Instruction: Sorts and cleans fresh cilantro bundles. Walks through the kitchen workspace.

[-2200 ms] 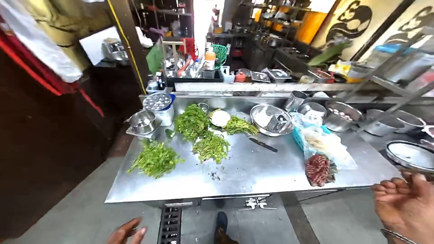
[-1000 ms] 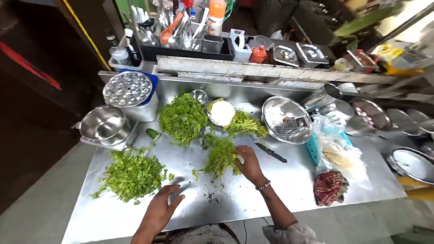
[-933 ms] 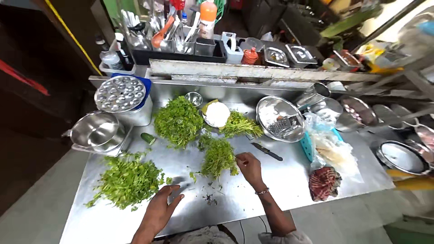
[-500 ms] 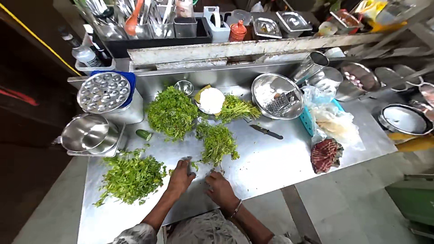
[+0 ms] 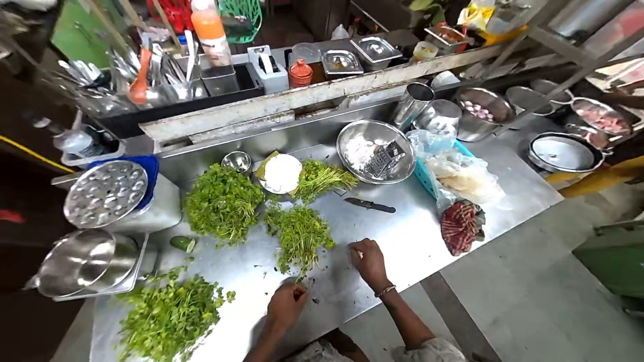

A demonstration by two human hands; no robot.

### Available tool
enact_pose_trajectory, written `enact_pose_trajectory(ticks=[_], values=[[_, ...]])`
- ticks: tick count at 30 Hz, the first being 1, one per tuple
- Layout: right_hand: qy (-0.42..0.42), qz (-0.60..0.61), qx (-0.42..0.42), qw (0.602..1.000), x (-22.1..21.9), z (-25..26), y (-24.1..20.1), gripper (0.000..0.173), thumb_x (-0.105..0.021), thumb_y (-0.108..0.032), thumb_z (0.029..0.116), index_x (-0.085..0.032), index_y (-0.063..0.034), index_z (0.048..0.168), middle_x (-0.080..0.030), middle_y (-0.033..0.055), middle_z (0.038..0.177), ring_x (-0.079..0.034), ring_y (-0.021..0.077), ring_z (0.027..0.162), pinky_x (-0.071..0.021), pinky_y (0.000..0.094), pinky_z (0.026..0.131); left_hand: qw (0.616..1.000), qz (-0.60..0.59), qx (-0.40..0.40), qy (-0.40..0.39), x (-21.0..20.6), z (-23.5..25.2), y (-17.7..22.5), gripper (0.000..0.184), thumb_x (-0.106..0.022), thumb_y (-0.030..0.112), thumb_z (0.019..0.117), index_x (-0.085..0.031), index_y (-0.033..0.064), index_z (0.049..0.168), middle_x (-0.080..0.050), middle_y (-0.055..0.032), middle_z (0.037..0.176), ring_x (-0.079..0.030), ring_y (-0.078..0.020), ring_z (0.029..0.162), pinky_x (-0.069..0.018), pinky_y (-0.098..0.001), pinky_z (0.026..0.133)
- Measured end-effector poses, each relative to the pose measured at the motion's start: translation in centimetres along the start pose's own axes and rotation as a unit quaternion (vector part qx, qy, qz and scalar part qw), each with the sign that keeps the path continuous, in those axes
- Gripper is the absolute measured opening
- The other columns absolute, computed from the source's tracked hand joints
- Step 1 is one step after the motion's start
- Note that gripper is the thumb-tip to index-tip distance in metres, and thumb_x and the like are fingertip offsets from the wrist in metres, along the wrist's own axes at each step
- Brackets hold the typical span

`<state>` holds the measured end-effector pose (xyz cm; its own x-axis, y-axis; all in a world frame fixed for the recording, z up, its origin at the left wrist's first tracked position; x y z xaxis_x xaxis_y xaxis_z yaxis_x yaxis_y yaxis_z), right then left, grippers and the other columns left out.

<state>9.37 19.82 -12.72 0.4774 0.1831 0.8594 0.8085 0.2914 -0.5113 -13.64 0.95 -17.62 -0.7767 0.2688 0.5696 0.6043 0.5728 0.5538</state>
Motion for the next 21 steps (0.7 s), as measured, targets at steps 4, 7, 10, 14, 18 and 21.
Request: enact_pose_trajectory(ticks=[4,7,10,14,18,21], values=[[-0.079,0.171,-0.046,0.981,-1.7,1.0,-3.8,0.019,-0.067,-0.022,0.0928,-0.079,-0.0142,0.105,-0.074,0.002,0.098,-0.071,0.012,0.088,-0.0608,0.0334,0.083,0.976,0.181,0.094,-0.071,3.6,-1.2,0.7,0.045,-0.06,0.054,0.0953,-0.075,0.0155,0.113,-0.073,-0.0102,0.116,-0.069,-0.0316,0.112,-0.0537,-0.0596,0.094],[-0.133,0.213,-0.056,0.966,-4.0,1.5,-7.5,0.021,-0.066,-0.026,0.0943,-0.079,-0.0133,0.103,-0.076,0.0013,0.095,-0.071,0.0103,0.086,-0.0592,0.033,0.085,0.956,0.252,0.14,-0.049,7.8,-2.5,1.7,0.042,-0.059,0.048,0.0976,-0.073,0.0135,0.117,-0.071,-0.0139,0.123,-0.066,-0.0356,0.117,-0.0528,-0.0613,0.094],[-0.162,0.228,-0.12,0.953,-6.7,2.1,-8.6,0.022,-0.065,-0.029,0.0956,-0.079,-0.0131,0.1,-0.076,0.002,0.093,-0.071,0.0124,0.089,-0.0571,0.0375,0.086,0.975,0.208,0.082,0.014,10.2,-2.2,3.5,0.033,-0.058,0.043,0.0988,-0.074,0.0194,0.116,-0.071,-0.0057,0.119,-0.067,-0.0267,0.113,-0.054,-0.055,0.094],[-0.23,0.09,-0.127,0.961,-8.7,2.9,-10.2,0.037,-0.064,-0.046,0.0943,-0.076,-0.0152,0.109,-0.074,0.0072,0.108,-0.07,0.0244,0.106,-0.0544,0.0512,0.095,0.988,0.118,0.0,0.1,11.0,1.3,6.6,0.029,-0.056,0.039,0.1012,-0.073,0.0241,0.119,-0.071,0.0007,0.121,-0.068,-0.0182,0.113,-0.0553,-0.0476,0.097],[-0.267,-0.002,-0.123,0.956,-8.7,2.1,-10.6,0.036,-0.061,-0.044,0.0919,-0.074,-0.0139,0.107,-0.072,0.0102,0.113,-0.068,0.0288,0.108,-0.055,0.0559,0.089,0.977,0.191,0.033,0.089,9.9,6.1,7.4,0.034,-0.057,0.045,0.0996,-0.071,0.0258,0.125,-0.068,-0.0004,0.129,-0.067,-0.0228,0.116,-0.0555,-0.052,0.095],[-0.251,-0.016,-0.151,0.956,-7.5,1.6,-8.1,0.035,-0.063,-0.044,0.0908,-0.074,-0.0143,0.107,-0.071,0.0101,0.115,-0.068,0.0286,0.11,-0.0554,0.0548,0.089,0.98,0.184,0.05,0.064,9.9,7.7,7.0,0.033,-0.056,0.042,0.0994,-0.072,0.0251,0.122,-0.07,-0.0017,0.127,-0.067,-0.0243,0.117,-0.0542,-0.0547,0.095]])
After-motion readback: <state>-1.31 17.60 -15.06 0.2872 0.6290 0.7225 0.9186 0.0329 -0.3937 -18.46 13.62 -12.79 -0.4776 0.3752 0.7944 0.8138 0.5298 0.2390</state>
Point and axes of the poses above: each hand's wrist, its own z-axis towards the middle knuckle, its own x-axis out of the back of the hand, y = z × x, the point moved 9 cm from there along z, towards the middle knuckle
